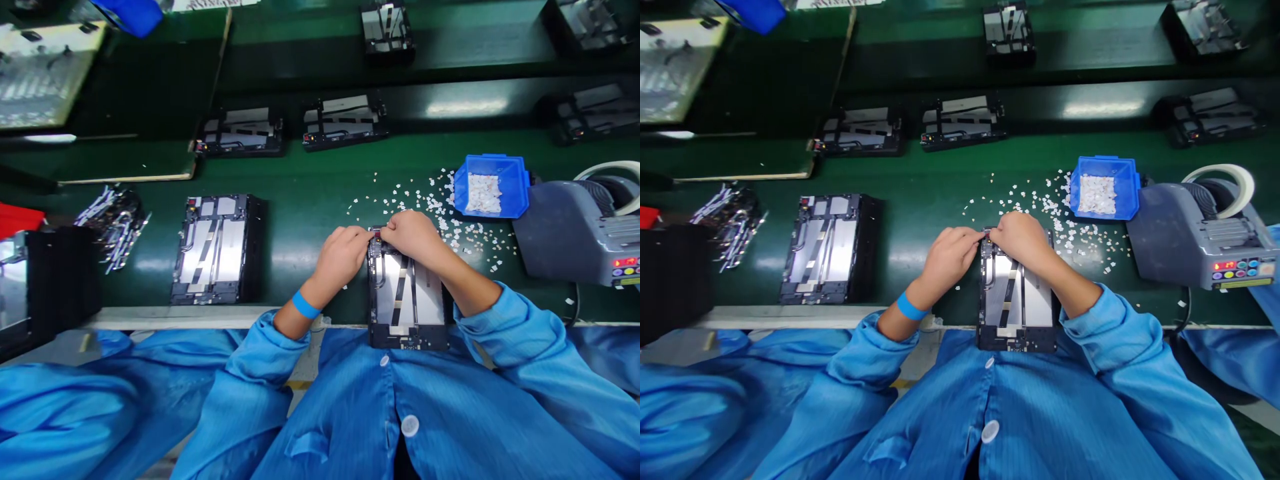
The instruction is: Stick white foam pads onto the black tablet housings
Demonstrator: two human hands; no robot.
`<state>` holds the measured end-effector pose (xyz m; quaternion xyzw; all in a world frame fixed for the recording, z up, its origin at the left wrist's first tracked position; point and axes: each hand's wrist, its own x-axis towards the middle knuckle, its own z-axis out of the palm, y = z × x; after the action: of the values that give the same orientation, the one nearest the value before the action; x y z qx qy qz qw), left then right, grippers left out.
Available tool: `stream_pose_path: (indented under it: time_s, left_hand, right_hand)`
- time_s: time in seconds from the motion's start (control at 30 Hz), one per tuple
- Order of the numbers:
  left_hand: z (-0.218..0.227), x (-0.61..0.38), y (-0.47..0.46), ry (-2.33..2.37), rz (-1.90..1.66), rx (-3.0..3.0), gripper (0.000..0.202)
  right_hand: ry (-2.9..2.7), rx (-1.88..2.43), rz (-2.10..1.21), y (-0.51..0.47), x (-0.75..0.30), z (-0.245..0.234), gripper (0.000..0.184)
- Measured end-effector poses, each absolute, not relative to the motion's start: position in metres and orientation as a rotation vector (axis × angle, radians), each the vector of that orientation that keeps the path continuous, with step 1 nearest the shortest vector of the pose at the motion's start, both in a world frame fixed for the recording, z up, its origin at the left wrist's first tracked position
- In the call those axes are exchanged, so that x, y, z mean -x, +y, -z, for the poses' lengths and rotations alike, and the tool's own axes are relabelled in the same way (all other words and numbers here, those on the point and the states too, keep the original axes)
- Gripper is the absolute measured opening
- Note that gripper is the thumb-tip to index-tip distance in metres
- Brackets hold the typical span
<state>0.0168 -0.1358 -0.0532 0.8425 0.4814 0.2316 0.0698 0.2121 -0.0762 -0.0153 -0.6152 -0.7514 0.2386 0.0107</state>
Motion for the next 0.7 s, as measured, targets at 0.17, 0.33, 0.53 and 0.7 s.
stream_pose_path:
  time_s: [0.17, 0.33, 0.53, 0.7]
  left_hand:
    - [0.049, -0.017, -0.136, 1.504, -0.493, -2.665, 0.033]
    - [0.037, -0.02, -0.14, 1.489, -0.176, -2.852, 0.037]
    - [0.023, -0.02, -0.128, 1.293, -0.016, -2.965, 0.032]
    - [0.029, -0.004, -0.117, 1.358, -0.096, -2.739, 0.041]
  right_hand:
    - [-2.44, 1.893, -0.792, -0.066, -0.211, 0.012, 0.028]
    - [-2.443, 1.809, -0.846, -0.067, -0.216, 0.012, 0.027]
    - [-2.346, 1.492, -0.717, -0.093, -0.239, 0.034, 0.024]
    - [-2.592, 1.123, -0.418, -0.116, -0.253, 0.055, 0.04]
